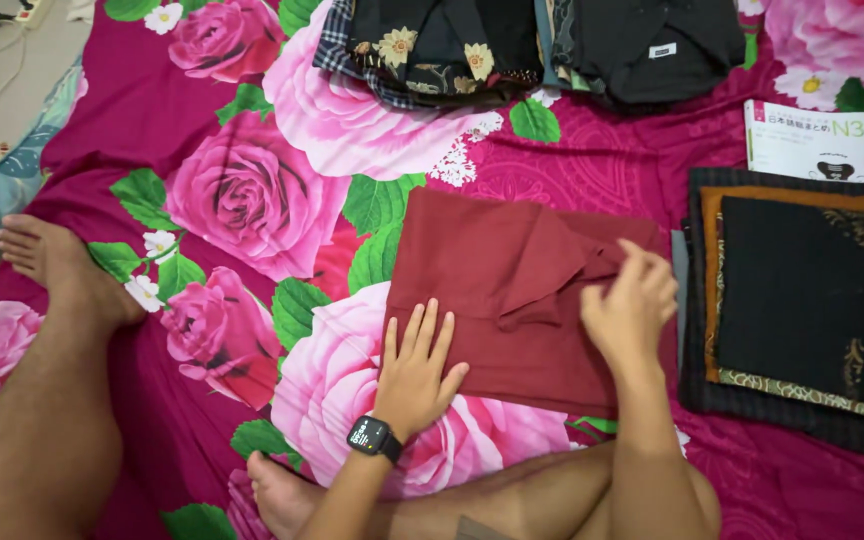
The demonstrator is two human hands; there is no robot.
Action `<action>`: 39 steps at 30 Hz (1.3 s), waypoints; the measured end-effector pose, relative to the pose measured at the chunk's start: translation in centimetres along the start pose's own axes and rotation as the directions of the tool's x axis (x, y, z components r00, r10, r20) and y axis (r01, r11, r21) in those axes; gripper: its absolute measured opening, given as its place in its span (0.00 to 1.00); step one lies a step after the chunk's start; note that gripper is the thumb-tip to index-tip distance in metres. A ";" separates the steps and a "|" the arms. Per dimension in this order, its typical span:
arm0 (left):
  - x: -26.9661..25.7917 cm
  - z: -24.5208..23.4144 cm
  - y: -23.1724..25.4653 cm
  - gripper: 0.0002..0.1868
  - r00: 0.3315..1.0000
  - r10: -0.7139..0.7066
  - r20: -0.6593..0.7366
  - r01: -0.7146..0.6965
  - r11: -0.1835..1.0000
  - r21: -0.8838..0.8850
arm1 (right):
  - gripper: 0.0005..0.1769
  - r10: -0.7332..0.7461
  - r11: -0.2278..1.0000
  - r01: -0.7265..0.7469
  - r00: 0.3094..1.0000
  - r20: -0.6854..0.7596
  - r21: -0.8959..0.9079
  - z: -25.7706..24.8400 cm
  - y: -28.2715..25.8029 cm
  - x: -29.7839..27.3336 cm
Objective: Folding several shirts on a bed with a floral bedspread.
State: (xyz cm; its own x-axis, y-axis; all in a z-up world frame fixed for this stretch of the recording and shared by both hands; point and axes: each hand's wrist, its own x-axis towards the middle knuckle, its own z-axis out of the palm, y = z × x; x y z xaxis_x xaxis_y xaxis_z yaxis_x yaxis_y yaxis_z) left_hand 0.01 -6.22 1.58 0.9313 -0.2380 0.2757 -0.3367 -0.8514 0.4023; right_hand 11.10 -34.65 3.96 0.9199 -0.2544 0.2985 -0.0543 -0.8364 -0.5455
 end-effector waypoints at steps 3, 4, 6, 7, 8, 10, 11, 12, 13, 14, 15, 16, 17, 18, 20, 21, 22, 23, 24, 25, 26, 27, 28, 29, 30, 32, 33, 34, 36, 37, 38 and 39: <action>-0.1 0.2 0.3 0.38 1.000 -0.013 -0.014 0.014 0.999 0.044 | 0.48 -0.215 0.949 0.230 0.972 0.091 -0.216 -0.6 -1.7 0.5; 0.1 0.1 0.2 0.39 1.000 -0.017 -0.012 0.017 0.999 0.031 | 0.50 -0.205 0.966 0.226 0.965 0.161 -0.127 -0.3 -1.8 0.8; 0.2 0.0 0.1 0.39 1.000 -0.017 -0.011 0.017 1.000 0.018 | 0.52 -0.200 0.976 0.214 0.953 0.227 -0.038 0.4 -1.6 1.4; 0.1 0.1 0.1 0.39 1.000 -0.019 -0.020 0.020 1.000 0.024 | 0.50 -0.199 0.973 0.221 0.952 0.233 -0.069 0.7 -1.3 1.8; -0.1 0.3 0.1 0.38 0.999 -0.026 -0.029 0.027 0.999 0.029 | 0.48 -0.200 0.968 0.229 0.949 0.243 -0.101 1.0 -1.1 2.1; -0.1 0.2 0.1 0.38 0.999 -0.021 -0.035 0.022 0.999 0.027 | 0.42 -0.189 0.965 0.226 0.952 0.240 -0.134 1.9 0.5 3.6; 0.2 0.1 0.0 0.38 0.999 -0.014 -0.041 0.015 1.000 0.028 | 0.37 -0.179 0.961 0.221 0.955 0.235 -0.167 2.4 1.2 4.6; 0.1 0.1 0.0 0.38 0.999 -0.015 -0.041 0.016 0.999 0.028 | 0.37 -0.180 0.961 0.222 0.955 0.235 -0.167 3.2 3.4 5.7; 0.0 0.1 0.0 0.38 0.999 -0.017 -0.039 0.018 1.000 0.026 | 0.23 -0.181 0.982 0.182 0.983 0.018 -0.042 4.0 5.7 6.8; 0.0 0.2 0.0 0.38 0.999 -0.022 -0.037 0.023 0.999 0.025 | 0.08 -0.148 0.981 0.169 0.969 -0.195 0.091 4.9 7.9 7.9; 0.0 0.2 0.0 0.38 0.999 -0.025 -0.038 0.026 0.999 0.025 | 0.08 -0.151 0.981 0.171 0.970 -0.193 0.092 4.0 7.3 8.4; 0.0 0.2 0.0 0.38 0.999 -0.023 -0.038 0.024 0.999 0.032 | 0.07 0.040 0.960 0.018 0.979 -0.200 0.281 3.0 6.8 8.8; 0.0 0.2 0.0 0.38 0.999 -0.021 -0.039 0.022 0.999 0.038 | 0.08 0.228 0.880 -0.128 0.959 -0.170 0.458 2.1 6.3 9.2; 0.0 0.2 0.1 0.38 0.999 -0.021 -0.035 0.022 0.999 0.035 | 0.08 0.231 0.880 -0.132 0.958 -0.169 0.456 1.4 5.5 9.0; 0.1 0.1 0.1 0.38 0.999 -0.022 -0.033 0.023 0.999 0.023 | 0.17 0.425 0.722 -0.404 0.900 0.101 0.562 0.0 3.9 8.7; 0.3 0.1 0.0 0.38 0.999 -0.019 -0.029 0.019 1.000 0.021 | 0.17 0.429 0.721 -0.406 0.898 0.099 0.561 -0.6 3.4 8.2; 0.2 0.2 0.1 0.38 0.999 -0.025 -0.032 0.026 0.999 0.021 | 0.23 0.347 0.827 -0.387 0.922 0.172 0.407 -1.1 2.8 7.8; 0.1 0.3 0.1 0.38 0.999 -0.031 -0.034 0.032 0.999 0.020 | 0.28 0.274 0.909 -0.337 0.927 0.257 0.246 -1.7 2.3 7.3; 0.1 0.3 0.1 0.38 0.999 -0.035 -0.029 0.036 0.999 0.017 | 0.28 0.276 0.909 -0.340 0.925 0.262 0.242 -1.8 2.3 6.5; 0.0 0.2 0.1 0.38 0.999 -0.036 -0.029 0.036 0.999 0.018 | 0.32 0.222 0.963 -0.259 0.923 0.315 0.080 -1.9 2.3 5.6; 0.2 0.1 0.1 0.38 0.999 -0.033 -0.034 0.033 0.999 0.019 | 0.36 0.174 0.985 -0.157 0.912 0.371 -0.077 -2.0 2.2 5.0; 0.2 0.1 0.1 0.38 0.999 -0.033 -0.034 0.034 0.999 0.016 | 0.36 0.175 0.984 -0.156 0.912 0.371 -0.079 -1.6 3.2 4.6; 0.2 0.1 0.2 0.38 0.999 -0.031 -0.041 0.031 0.999 0.010 | 0.37 0.140 0.986 -0.099 0.924 0.355 -0.133 -1.2 4.3 4.2; 0.3 0.0 0.3 0.38 0.999 -0.028 -0.047 0.028 1.000 0.004 | 0.37 0.104 0.981 -0.041 0.934 0.342 -0.187 -0.9 5.3 3.9; 0.5 -0.4 0.5 0.38 0.998 -0.027 -0.049 0.027 1.000 0.001 | 0.37 0.103 0.981 -0.039 0.935 0.339 -0.190 -1.1 5.2 3.8; 1.3 -1.3 0.9 0.36 0.991 -0.031 -0.127 0.025 0.998 -0.051 | 0.35 0.132 0.972 -0.055 0.932 0.338 -0.227 -1.5 4.8 4.0; 2.1 -1.5 0.7 0.36 0.991 -0.026 -0.133 0.020 0.999 -0.050 | 0.35 0.129 0.973 -0.054 0.934 0.332 -0.226 -1.5 4.3 4.3; 2.3 -1.6 0.7 0.33 0.982 -0.090 -0.166 0.072 0.991 -0.116 | 0.35 0.205 0.964 -0.127 0.915 0.347 -0.233 -1.5 3.9 4.2; 3.5 -1.5 -0.1 0.31 0.968 -0.161 -0.193 0.126 0.975 -0.183 | 0.35 0.278 0.950 -0.197 0.888 0.366 -0.243 -0.9 3.5 3.9; 4.4 -1.2 -0.8 0.27 0.922 -0.264 -0.282 0.217 0.959 -0.184 | 0.36 0.306 0.939 -0.222 0.887 0.345 -0.263 -0.5 3.6 3.8; 5.6 -1.0 -1.6 0.24 0.857 -0.354 -0.373 0.302 0.934 -0.192 | 0.37 0.332 0.928 -0.247 0.888 0.319 -0.278 -0.1 3.7 3.9; 6.3 -0.1 -3.0 0.24 0.856 -0.355 -0.376 0.303 0.933 -0.193 | 0.37 0.329 0.929 -0.244 0.889 0.319 -0.277 0.4 4.1 3.7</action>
State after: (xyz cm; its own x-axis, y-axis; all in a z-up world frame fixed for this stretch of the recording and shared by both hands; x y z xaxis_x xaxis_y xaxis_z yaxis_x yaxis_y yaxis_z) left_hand 6.88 -5.11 2.20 0.8645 0.2744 0.4212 -0.0591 -0.7767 0.6271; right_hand 14.45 -38.80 2.51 0.9237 -0.3461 -0.1639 -0.3827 -0.8498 -0.3625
